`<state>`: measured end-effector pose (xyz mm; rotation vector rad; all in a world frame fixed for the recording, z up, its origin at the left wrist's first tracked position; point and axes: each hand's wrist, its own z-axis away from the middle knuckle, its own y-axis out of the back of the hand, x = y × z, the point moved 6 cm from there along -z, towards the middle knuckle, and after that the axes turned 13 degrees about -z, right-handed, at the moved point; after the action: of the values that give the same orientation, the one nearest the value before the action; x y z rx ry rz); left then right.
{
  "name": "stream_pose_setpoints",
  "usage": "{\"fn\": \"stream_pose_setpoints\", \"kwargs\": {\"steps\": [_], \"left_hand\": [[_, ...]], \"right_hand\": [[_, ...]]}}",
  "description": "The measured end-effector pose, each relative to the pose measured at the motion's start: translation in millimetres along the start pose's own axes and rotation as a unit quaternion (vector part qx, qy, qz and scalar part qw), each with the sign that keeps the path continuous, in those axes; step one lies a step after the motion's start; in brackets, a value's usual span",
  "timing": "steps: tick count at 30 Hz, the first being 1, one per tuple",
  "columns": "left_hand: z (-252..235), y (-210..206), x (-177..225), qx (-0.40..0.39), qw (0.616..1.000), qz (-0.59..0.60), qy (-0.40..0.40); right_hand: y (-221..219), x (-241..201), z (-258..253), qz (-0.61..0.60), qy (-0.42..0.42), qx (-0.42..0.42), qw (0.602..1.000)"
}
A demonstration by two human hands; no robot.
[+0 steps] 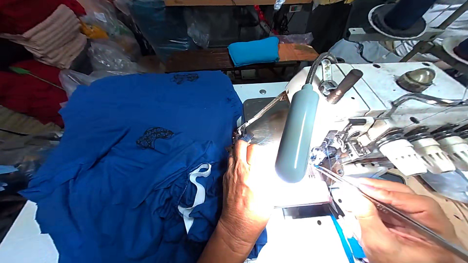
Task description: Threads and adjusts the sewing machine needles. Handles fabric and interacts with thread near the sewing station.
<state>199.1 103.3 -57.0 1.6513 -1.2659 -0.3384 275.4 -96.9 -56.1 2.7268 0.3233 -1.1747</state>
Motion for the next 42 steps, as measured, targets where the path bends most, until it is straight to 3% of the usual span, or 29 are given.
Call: {"fn": "stream_pose_setpoints", "kwargs": {"steps": [5,23,28,34,37,42], "left_hand": [[-1,0,1,0.007,1.0,0.001,-0.008],[3,-2,-3,-0.006,1.0,0.015,0.018],[4,-1,-2,0.004,1.0,0.023,0.018],[3,0,0,-0.012,1.0,0.009,0.01],[2,-2,0,-0.029,0.999,-0.004,0.015],[1,-2,1,-0.013,1.0,0.001,0.007]], "right_hand": [[5,3,-9,-0.037,-0.053,-0.008,0.998],[-11,-6,2,0.053,0.037,0.002,0.998],[-6,7,-4,-0.097,-0.058,0.063,0.992],[1,32,-1,-0.287,-0.269,0.146,0.908],[1,33,-2,-0.288,-0.311,0.122,0.897],[0,29,-13,-0.265,-0.309,0.079,0.91]]}}
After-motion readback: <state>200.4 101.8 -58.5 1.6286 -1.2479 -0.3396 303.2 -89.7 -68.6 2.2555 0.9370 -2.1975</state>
